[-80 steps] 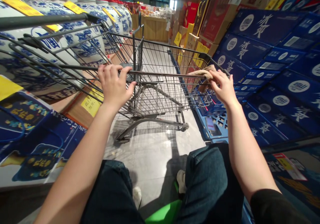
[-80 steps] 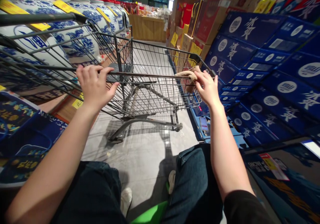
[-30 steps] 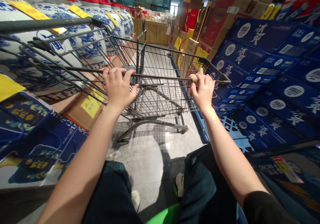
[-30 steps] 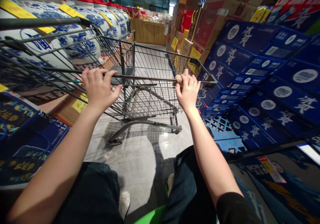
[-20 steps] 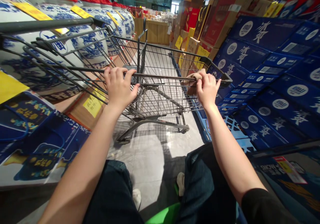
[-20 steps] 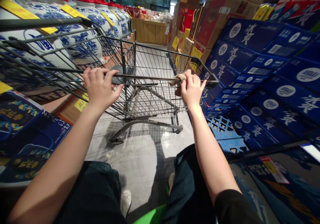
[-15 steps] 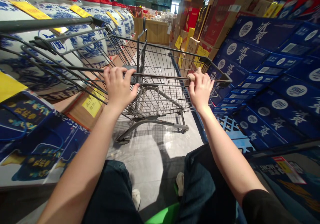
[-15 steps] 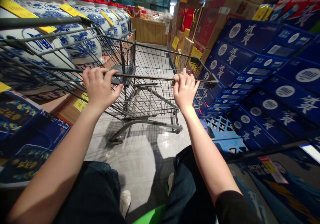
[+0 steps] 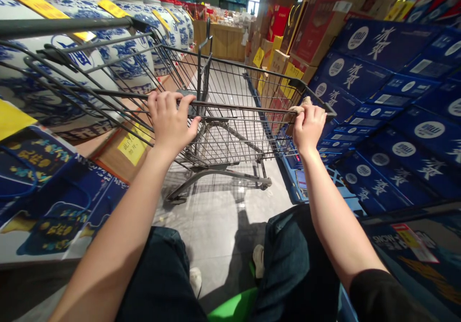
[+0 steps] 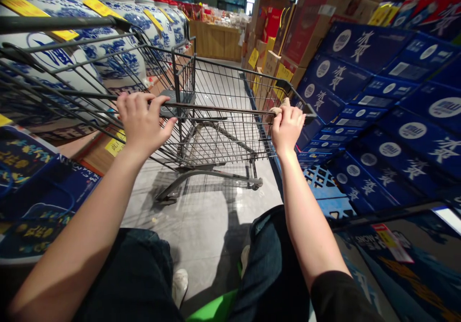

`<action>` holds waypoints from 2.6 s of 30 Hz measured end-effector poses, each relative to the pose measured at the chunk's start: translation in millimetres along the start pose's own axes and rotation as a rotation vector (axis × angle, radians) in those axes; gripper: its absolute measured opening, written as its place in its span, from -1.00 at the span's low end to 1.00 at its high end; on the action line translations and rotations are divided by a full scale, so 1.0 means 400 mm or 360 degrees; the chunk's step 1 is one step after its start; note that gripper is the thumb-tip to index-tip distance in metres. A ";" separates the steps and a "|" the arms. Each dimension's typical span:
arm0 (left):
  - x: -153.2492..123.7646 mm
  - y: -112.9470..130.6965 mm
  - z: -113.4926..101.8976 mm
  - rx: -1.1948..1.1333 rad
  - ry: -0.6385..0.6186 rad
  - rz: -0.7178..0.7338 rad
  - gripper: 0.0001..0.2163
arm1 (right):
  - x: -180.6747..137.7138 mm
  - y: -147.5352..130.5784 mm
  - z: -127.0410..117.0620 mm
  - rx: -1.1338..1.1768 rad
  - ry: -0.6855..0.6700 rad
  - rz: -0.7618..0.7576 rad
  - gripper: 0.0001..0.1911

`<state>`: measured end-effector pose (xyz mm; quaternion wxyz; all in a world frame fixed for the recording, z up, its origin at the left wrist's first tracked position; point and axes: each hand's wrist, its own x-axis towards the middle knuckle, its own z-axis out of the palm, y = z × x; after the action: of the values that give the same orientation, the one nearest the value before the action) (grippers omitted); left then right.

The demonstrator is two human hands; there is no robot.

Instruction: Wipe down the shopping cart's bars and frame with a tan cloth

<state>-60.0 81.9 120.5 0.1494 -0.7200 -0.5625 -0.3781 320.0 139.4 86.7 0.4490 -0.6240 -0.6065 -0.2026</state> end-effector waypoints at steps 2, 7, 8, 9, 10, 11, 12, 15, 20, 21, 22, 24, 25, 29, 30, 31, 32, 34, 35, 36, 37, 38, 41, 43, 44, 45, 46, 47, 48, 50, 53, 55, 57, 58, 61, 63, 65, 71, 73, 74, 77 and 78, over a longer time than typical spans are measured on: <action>0.001 0.002 0.000 0.0005 0.0008 -0.0005 -0.51 | -0.019 -0.047 -0.002 0.0034 -0.0079 -0.0119 -0.55; 0.002 0.003 -0.008 0.0020 -0.0015 0.0005 -0.55 | -0.038 -0.150 -0.020 0.0131 -0.0301 -0.0577 -0.52; 0.002 0.003 -0.011 0.0021 -0.0022 0.0008 -0.56 | -0.030 -0.141 -0.023 0.0126 -0.0293 -0.0554 -0.55; 0.002 0.003 -0.013 0.0018 -0.0029 0.0009 -0.56 | -0.020 -0.120 -0.026 0.0110 -0.0256 -0.0474 -0.57; 0.002 0.003 -0.015 0.0010 -0.0036 0.0007 -0.55 | -0.008 -0.090 -0.028 0.0086 -0.0193 -0.0348 -0.59; 0.002 0.003 -0.017 0.0000 -0.0045 0.0003 -0.55 | 0.005 -0.052 -0.030 0.0060 -0.0116 -0.0193 -0.59; 0.002 0.003 -0.018 -0.0013 -0.0055 -0.0002 -0.54 | 0.017 -0.012 -0.032 0.0035 -0.0024 -0.0032 -0.60; 0.002 0.004 -0.017 -0.0055 -0.0077 -0.0019 -0.50 | 0.039 0.083 -0.037 0.0023 0.0122 0.0332 -0.63; 0.005 0.004 -0.010 -0.0180 -0.0069 -0.0076 -0.42 | 0.019 0.043 -0.028 0.0056 0.0058 0.0260 -0.67; 0.005 0.004 -0.010 -0.0208 -0.0080 -0.0092 -0.43 | 0.009 0.012 -0.026 0.0067 0.0011 0.0168 -0.67; 0.006 0.004 -0.010 -0.0230 -0.0093 -0.0107 -0.43 | 0.001 -0.020 -0.025 0.0081 -0.0047 0.0067 -0.67; 0.006 0.005 -0.012 -0.0253 -0.0115 -0.0130 -0.44 | -0.011 -0.072 -0.027 0.0126 -0.0170 -0.0138 -0.67; 0.006 0.006 -0.014 -0.0254 -0.0120 -0.0135 -0.44 | -0.012 -0.087 -0.029 0.0153 -0.0224 -0.0221 -0.67; 0.005 0.010 -0.022 -0.0234 -0.0124 -0.0132 -0.36 | 0.014 -0.049 -0.034 0.0157 -0.0225 -0.0206 -0.68; 0.005 0.011 -0.023 -0.0230 -0.0126 -0.0134 -0.34 | 0.023 -0.022 -0.033 0.0127 -0.0158 -0.0112 -0.67; 0.005 0.012 -0.023 -0.0225 -0.0129 -0.0138 -0.32 | 0.030 0.004 -0.030 0.0096 -0.0085 -0.0013 -0.66; 0.005 0.013 -0.023 -0.0222 -0.0130 -0.0142 -0.30 | 0.035 0.025 -0.027 0.0075 -0.0018 0.0073 -0.65; 0.006 0.015 -0.022 -0.0224 -0.0131 -0.0148 -0.26 | 0.034 0.042 -0.021 0.0079 0.0043 0.0140 -0.64; 0.006 0.016 -0.020 -0.0229 -0.0129 -0.0150 -0.24 | 0.028 0.033 -0.020 0.0101 0.0029 0.0109 -0.64; 0.007 0.016 -0.019 -0.0234 -0.0127 -0.0153 -0.22 | 0.019 0.012 -0.021 0.0132 -0.0009 0.0042 -0.63; 0.008 0.016 -0.018 -0.0240 -0.0127 -0.0156 -0.20 | 0.008 -0.017 -0.022 0.0166 -0.0068 -0.0051 -0.63; 0.008 0.016 -0.017 -0.0244 -0.0128 -0.0160 -0.19 | -0.003 -0.053 -0.025 0.0196 -0.0139 -0.0160 -0.62; 0.008 0.015 -0.018 -0.0238 -0.0141 -0.0166 -0.18 | -0.028 -0.149 -0.035 0.0225 -0.0339 -0.0437 -0.58; 0.008 0.015 -0.021 -0.0222 -0.0156 -0.0161 -0.20 | -0.026 -0.168 -0.038 0.0186 -0.0383 -0.0468 -0.57; 0.008 0.015 -0.022 -0.0213 -0.0162 -0.0157 -0.20 | -0.020 -0.159 -0.037 0.0153 -0.0368 -0.0420 -0.59; 0.007 0.016 -0.023 -0.0204 -0.0169 -0.0149 -0.20 | -0.011 -0.139 -0.034 0.0115 -0.0330 -0.0333 -0.61; 0.007 0.017 -0.024 -0.0194 -0.0174 -0.0142 -0.20 | -0.001 -0.111 -0.029 0.0077 -0.0273 -0.0220 -0.63; 0.007 0.018 -0.024 -0.0188 -0.0175 -0.0138 -0.20 | 0.008 -0.080 -0.023 0.0044 -0.0201 -0.0095 -0.63; 0.007 0.019 -0.024 -0.0185 -0.0173 -0.0138 -0.21 | 0.016 -0.050 -0.017 0.0022 -0.0124 0.0015 -0.63; 0.007 0.020 -0.023 -0.0190 -0.0164 -0.0146 -0.23 | 0.024 -0.008 -0.003 0.0019 0.0006 0.0153 -0.63; 0.007 0.022 -0.019 -0.0203 -0.0156 -0.0167 -0.26 | 0.007 -0.026 0.012 0.0064 0.0022 0.0112 -0.61; 0.008 0.021 -0.018 -0.0213 -0.0161 -0.0173 -0.25 | -0.018 -0.086 0.016 0.0080 -0.0083 -0.0047 -0.57; 0.008 0.020 -0.018 -0.0224 -0.0172 -0.0173 -0.23 | -0.042 -0.157 0.013 0.0103 -0.0217 -0.0259 -0.50; 0.008 0.020 -0.018 -0.0226 -0.0178 -0.0170 -0.23 | -0.050 -0.187 0.009 0.0120 -0.0282 -0.0362 -0.48; 0.007 0.018 -0.020 -0.0205 -0.0196 -0.0157 -0.22 | -0.048 -0.224 -0.009 0.0166 -0.0424 -0.0580 -0.46; 0.007 0.016 -0.021 -0.0179 -0.0199 -0.0146 -0.22 | -0.027 -0.195 -0.019 0.0165 -0.0436 -0.0580 -0.51; 0.006 0.015 -0.021 -0.0152 -0.0191 -0.0138 -0.24 | -0.001 -0.136 -0.022 0.0134 -0.0359 -0.0428 -0.58; 0.009 0.021 -0.009 -0.0105 -0.0165 -0.0158 -0.27 | 0.017 -0.039 -0.007 0.0082 -0.0060 -0.0076 -0.54; 0.011 0.025 -0.005 -0.0100 -0.0157 -0.0180 -0.29 | -0.007 -0.086 -0.007 0.0111 -0.0141 -0.0221 -0.54; 0.011 0.026 -0.004 -0.0099 -0.0158 -0.0188 -0.31 | -0.022 -0.119 -0.009 0.0122 -0.0201 -0.0315 -0.53; 0.011 0.027 -0.004 -0.0100 -0.0169 -0.0185 -0.32 | -0.053 -0.207 -0.018 0.0130 -0.0355 -0.0572 -0.49; 0.010 0.026 -0.005 -0.0097 -0.0173 -0.0179 -0.32 | -0.056 -0.220 -0.020 0.0122 -0.0380 -0.0619 -0.48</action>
<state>-50.8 80.1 126.8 0.0751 -0.7109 -0.5975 -0.3633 235.7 107.9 100.5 0.3499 -0.4974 -0.7716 -0.1868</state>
